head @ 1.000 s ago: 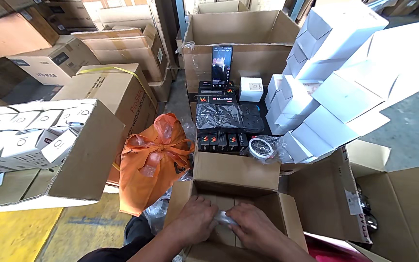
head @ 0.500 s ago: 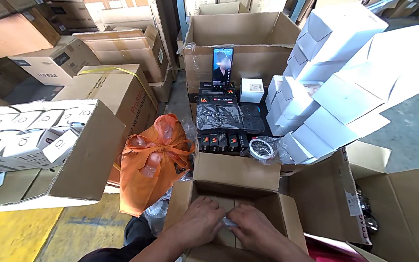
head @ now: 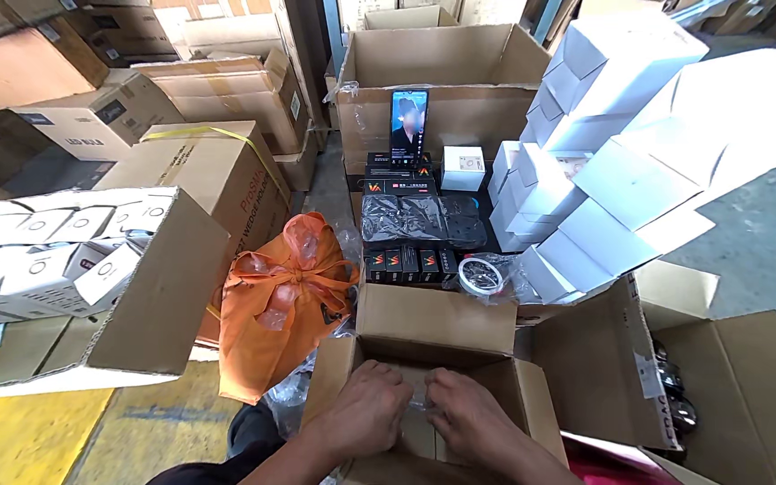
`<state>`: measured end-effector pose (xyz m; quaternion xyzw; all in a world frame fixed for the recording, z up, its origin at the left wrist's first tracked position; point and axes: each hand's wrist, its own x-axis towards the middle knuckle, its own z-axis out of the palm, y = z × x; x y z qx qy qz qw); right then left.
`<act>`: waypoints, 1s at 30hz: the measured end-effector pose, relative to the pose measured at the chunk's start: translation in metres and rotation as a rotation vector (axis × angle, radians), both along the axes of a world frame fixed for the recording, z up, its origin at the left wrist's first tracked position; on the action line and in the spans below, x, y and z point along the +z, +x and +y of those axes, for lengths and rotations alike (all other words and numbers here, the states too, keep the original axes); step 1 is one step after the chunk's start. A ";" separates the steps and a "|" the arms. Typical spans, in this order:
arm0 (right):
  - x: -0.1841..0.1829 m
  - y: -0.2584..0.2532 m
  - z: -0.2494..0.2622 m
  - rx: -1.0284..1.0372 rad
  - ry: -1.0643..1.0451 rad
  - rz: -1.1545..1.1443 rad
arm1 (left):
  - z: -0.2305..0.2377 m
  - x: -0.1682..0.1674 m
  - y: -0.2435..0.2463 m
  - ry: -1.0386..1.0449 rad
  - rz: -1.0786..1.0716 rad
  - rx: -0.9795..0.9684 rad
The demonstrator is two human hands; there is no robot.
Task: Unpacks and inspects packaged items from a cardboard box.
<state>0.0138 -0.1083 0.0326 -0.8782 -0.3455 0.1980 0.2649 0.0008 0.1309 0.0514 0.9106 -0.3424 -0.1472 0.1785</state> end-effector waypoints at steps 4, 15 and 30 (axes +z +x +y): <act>-0.003 0.000 -0.002 0.026 -0.003 -0.010 | 0.000 0.001 0.001 -0.013 -0.025 0.025; 0.006 0.008 -0.003 -0.022 -0.540 0.122 | 0.005 0.007 0.002 0.009 -0.024 0.049; -0.006 0.007 -0.008 0.050 -0.290 0.202 | 0.005 0.005 0.000 -0.103 -0.074 0.032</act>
